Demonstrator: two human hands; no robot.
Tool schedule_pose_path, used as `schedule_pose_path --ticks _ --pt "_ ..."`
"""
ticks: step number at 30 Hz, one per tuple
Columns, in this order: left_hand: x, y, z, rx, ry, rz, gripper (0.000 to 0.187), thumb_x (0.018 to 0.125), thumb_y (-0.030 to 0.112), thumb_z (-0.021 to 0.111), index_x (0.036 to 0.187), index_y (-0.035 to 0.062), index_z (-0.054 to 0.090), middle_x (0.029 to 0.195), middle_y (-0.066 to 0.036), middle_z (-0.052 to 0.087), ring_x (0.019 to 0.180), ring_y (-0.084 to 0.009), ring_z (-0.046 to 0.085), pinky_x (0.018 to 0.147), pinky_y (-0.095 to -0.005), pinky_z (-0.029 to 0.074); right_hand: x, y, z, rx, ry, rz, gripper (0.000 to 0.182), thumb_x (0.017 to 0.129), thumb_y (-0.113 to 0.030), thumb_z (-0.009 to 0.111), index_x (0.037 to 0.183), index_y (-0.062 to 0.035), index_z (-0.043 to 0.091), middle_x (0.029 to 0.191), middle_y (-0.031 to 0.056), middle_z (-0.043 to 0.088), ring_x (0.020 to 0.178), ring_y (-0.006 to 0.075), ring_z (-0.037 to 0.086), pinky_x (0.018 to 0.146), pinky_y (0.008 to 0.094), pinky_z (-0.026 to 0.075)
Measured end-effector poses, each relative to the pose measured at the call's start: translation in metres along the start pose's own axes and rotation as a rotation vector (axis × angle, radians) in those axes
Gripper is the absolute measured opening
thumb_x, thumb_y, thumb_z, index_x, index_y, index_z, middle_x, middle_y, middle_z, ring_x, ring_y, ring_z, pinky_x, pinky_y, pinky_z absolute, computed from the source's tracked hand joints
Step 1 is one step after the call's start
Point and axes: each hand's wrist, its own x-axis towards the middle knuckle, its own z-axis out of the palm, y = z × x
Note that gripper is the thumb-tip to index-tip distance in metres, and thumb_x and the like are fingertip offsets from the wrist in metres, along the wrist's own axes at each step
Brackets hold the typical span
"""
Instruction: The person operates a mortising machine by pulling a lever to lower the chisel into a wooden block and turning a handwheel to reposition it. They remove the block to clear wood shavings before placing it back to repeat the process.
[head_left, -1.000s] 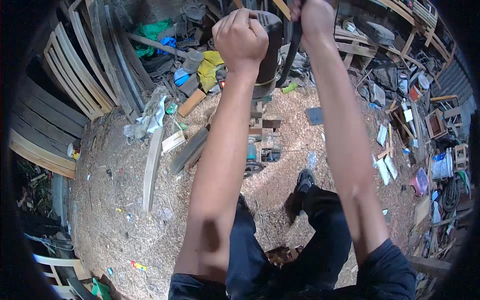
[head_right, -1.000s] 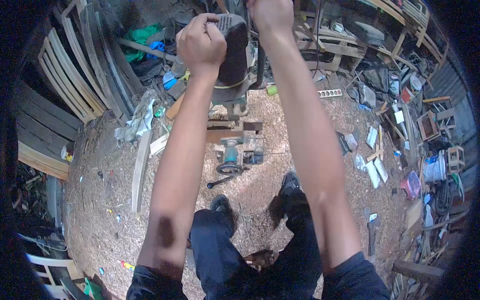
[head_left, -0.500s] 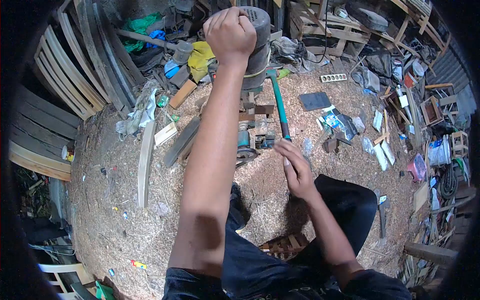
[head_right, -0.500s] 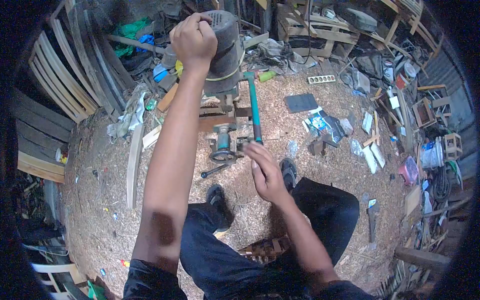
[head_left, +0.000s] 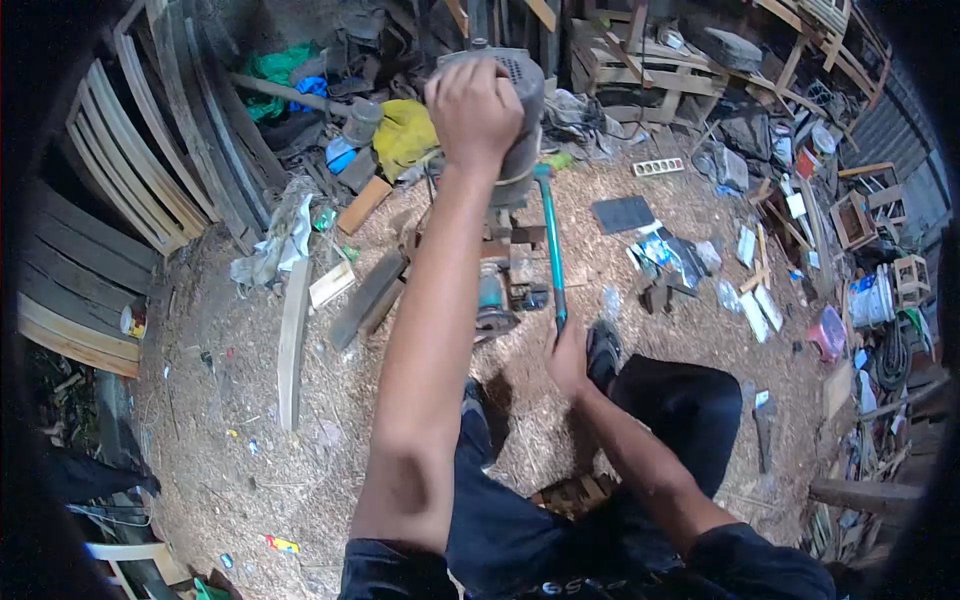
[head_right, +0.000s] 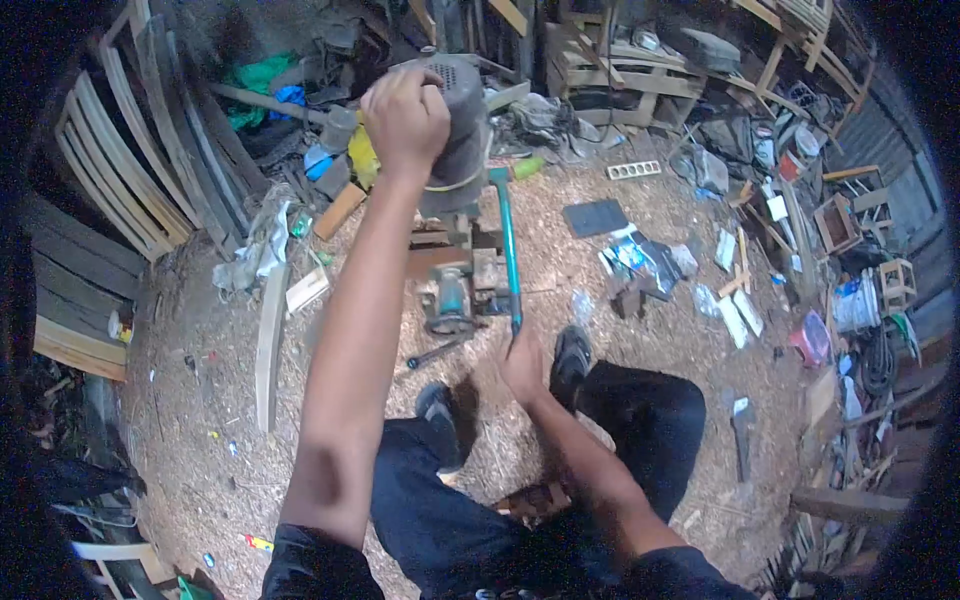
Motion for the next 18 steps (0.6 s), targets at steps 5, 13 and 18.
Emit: schedule_pose_path --ticks 5,13,18 --pt "-0.006 -0.004 0.011 -0.041 0.093 0.026 0.017 0.079 0.016 0.050 0.070 0.0089 0.062 0.077 -0.008 0.066 0.082 -0.0280 0.062 0.082 -0.0408 0.042 -0.007 0.029 0.014 0.013 0.068 -0.106 0.040 0.099 -0.020 0.048 0.130 0.0039 0.041 0.095 0.0324 0.059 0.086 0.0517 0.057 0.074 0.0547 0.045" --pt "0.000 0.001 0.000 -0.018 0.024 0.009 0.017 0.081 0.017 0.051 0.075 0.0095 0.064 0.082 -0.007 0.067 0.087 -0.0278 0.062 0.087 -0.0415 0.041 0.001 0.008 0.009 0.063 0.052 -0.015 0.048 0.095 -0.016 0.052 0.137 0.0039 0.038 0.111 0.0355 0.056 0.101 0.0519 0.056 0.085 0.0529 0.045" --pt "0.005 0.003 -0.007 0.008 -0.068 -0.015 0.020 0.084 0.018 0.049 0.085 0.0120 0.068 0.092 -0.008 0.069 0.095 -0.0304 0.062 0.087 -0.0432 0.043 -0.006 -0.036 -0.038 0.137 0.164 -0.183 0.041 0.091 -0.010 0.058 0.129 0.0020 0.048 0.125 0.0332 0.048 0.114 0.0463 0.051 0.095 0.0486 0.043"
